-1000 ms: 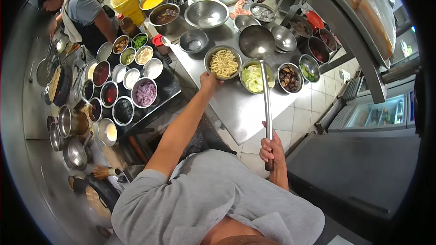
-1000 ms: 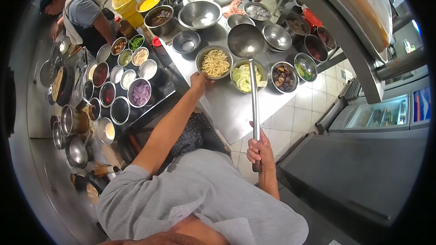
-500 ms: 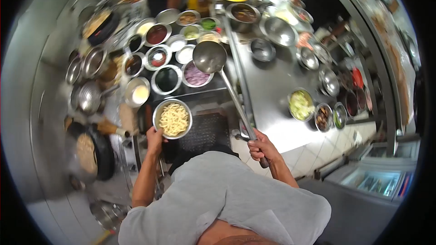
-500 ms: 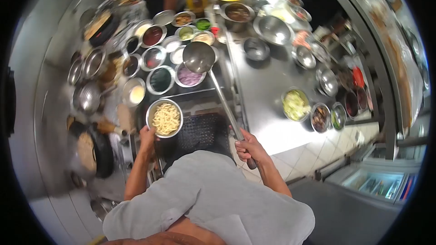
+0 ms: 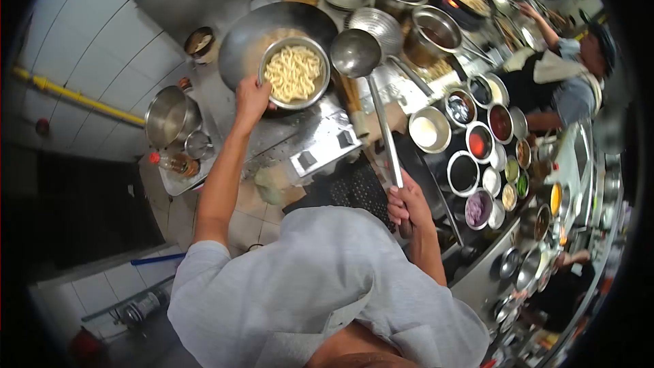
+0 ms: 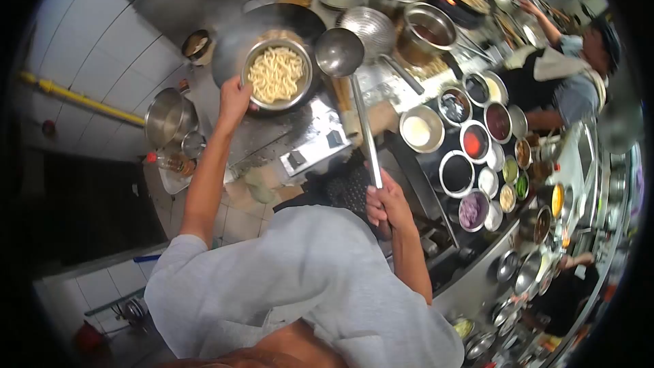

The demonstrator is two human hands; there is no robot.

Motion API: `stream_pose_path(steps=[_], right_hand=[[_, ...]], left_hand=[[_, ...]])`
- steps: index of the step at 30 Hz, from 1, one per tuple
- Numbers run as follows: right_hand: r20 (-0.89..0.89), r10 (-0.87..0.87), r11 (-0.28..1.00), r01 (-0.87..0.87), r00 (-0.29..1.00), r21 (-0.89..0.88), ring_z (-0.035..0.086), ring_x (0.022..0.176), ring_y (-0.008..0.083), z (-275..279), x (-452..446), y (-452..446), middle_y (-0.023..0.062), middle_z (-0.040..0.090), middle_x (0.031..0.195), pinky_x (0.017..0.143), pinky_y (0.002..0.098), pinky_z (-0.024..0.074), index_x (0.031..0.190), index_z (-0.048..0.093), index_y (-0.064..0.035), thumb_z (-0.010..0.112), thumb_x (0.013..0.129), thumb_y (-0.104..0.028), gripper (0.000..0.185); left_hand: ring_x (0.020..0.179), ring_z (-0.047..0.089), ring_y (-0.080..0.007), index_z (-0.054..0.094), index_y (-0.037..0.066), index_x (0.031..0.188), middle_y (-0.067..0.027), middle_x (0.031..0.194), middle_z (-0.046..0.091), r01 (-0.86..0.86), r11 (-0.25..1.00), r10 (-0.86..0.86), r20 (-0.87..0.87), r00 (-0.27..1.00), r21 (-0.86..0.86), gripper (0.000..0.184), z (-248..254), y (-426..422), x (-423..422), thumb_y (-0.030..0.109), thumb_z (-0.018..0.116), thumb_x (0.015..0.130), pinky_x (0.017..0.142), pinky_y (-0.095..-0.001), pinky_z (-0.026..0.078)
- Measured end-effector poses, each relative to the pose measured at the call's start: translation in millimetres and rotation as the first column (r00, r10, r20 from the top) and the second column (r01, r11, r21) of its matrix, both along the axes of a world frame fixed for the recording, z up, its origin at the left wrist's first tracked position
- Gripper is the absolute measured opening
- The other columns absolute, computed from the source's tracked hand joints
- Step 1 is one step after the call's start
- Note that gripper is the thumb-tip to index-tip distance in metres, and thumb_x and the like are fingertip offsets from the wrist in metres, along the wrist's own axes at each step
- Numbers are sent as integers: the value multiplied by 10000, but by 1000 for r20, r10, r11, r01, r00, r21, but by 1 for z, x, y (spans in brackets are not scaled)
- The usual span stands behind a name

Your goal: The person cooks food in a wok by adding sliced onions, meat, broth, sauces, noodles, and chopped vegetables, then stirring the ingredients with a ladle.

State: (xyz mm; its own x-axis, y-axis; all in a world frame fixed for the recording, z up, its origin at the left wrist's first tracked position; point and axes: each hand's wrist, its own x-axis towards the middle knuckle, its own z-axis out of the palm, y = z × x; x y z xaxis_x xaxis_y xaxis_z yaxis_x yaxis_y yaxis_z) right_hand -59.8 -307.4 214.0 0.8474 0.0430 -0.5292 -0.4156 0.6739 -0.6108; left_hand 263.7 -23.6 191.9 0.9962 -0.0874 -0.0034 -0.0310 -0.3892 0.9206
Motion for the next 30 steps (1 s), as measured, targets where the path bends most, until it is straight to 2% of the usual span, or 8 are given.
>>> stream_pose_path(steps=[2,4,8,10,14,25,28,30], right_hand=[[6,119,993,-119,993,-13,373,423,37,4,55,13,-46,417,676,390,235,354,1451,451,-147,562,987,-85,481],[-16,166,986,-165,986,37,373,433,27,3,105,26,-50,426,683,395,228,352,1370,484,-152,559,993,-87,390],[-58,215,932,-187,975,310,391,457,2,-3,181,48,-55,468,703,406,201,350,1179,521,-175,536,1013,-97,184],[-65,238,828,-168,969,535,412,456,6,-13,206,54,-58,493,709,407,193,359,1194,538,-156,502,1040,-115,162],[-82,278,723,-152,957,674,430,449,11,-3,236,57,-56,503,691,400,206,377,1218,566,-109,493,1046,-107,187],[-160,334,721,-142,929,678,421,439,7,-3,251,23,-62,491,687,397,204,386,1166,558,-99,493,1044,-107,138],[-141,335,795,-199,932,573,419,448,11,-3,251,17,-67,472,690,399,210,385,1158,536,-113,500,1032,-93,133],[-77,404,894,-375,912,245,415,454,23,2,254,19,-66,452,697,402,220,387,1156,515,-130,515,1011,-76,154]], left_hand=[[548,689,-293,674,-57,847,-153,653,672,-41,999,40,33,999,32,177,2,15,46,82,567,871,505,-384,540],[690,687,-444,636,-42,813,-230,745,696,-107,967,28,321,947,231,156,-8,21,88,100,589,857,655,-469,578],[821,638,-530,593,-27,826,-296,950,689,-173,900,-84,548,832,400,134,-28,20,145,104,588,854,784,-516,567],[847,667,-497,577,-13,892,-315,1188,649,-281,884,-158,806,570,372,102,-50,16,165,83,586,859,763,-527,573],[902,680,-496,533,0,905,-314,1364,573,-265,826,-153,650,744,497,99,-66,12,169,77,586,875,764,-533,587],[1037,657,-495,533,-37,920,-333,1420,518,-424,826,76,673,736,371,108,-60,15,171,39,582,862,851,-522,564],[1130,616,-490,582,-59,985,-324,1374,558,-526,832,220,765,606,178,162,-62,26,163,50,572,865,955,-525,517],[1133,598,-490,589,-66,1010,-314,1320,581,-538,833,255,772,582,130,180,-60,36,150,39,555,869,978,-530,486]])
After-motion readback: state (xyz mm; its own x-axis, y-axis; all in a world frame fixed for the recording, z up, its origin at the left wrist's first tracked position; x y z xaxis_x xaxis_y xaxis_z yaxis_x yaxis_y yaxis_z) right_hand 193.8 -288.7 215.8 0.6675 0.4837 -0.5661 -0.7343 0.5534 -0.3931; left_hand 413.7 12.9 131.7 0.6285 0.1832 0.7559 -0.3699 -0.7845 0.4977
